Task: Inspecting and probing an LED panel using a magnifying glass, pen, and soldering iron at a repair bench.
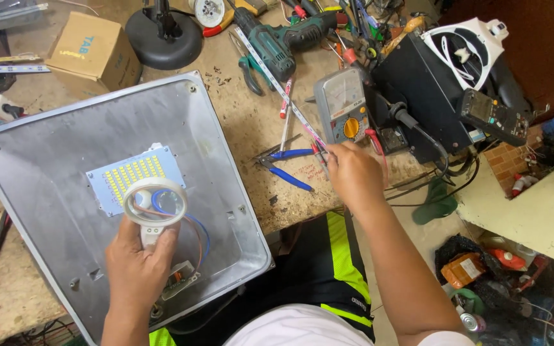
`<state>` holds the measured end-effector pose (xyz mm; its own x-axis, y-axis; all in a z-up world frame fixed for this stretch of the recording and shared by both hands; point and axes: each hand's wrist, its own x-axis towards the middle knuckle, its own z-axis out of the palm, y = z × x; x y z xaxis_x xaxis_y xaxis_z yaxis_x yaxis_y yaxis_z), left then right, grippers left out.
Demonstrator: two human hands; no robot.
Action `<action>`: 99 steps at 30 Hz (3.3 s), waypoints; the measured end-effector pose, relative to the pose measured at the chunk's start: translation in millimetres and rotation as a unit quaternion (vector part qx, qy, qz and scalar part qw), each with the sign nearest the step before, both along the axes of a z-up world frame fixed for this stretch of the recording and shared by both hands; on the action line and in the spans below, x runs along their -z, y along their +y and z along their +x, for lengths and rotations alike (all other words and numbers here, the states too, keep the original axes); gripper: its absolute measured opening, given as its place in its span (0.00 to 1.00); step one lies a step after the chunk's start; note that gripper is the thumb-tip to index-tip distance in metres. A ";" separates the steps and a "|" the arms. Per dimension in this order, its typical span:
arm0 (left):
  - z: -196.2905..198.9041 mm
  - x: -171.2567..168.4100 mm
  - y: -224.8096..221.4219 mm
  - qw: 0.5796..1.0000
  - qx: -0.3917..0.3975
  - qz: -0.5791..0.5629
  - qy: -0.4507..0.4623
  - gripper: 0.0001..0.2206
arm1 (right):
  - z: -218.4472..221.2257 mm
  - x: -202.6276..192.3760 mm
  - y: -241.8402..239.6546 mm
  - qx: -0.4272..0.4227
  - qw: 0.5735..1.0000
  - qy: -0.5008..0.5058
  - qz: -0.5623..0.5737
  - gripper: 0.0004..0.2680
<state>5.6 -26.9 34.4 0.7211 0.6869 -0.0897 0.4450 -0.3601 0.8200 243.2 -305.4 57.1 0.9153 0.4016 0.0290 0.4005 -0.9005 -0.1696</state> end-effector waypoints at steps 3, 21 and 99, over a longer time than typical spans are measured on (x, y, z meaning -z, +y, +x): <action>0.9 3.5 2.4 1.000 0.000 -0.011 0.025 0.20 | -8.4 19.9 3.6 -0.008 0.999 0.036 0.025 0.12; -4.8 22.3 11.7 0.990 0.045 -0.005 -0.134 0.20 | 59.7 45.9 66.1 -0.293 0.920 -0.252 -0.060 0.07; -8.1 28.8 28.7 0.986 0.102 0.011 -0.130 0.12 | -170.2 72.1 164.7 -0.063 0.903 0.037 0.423 0.09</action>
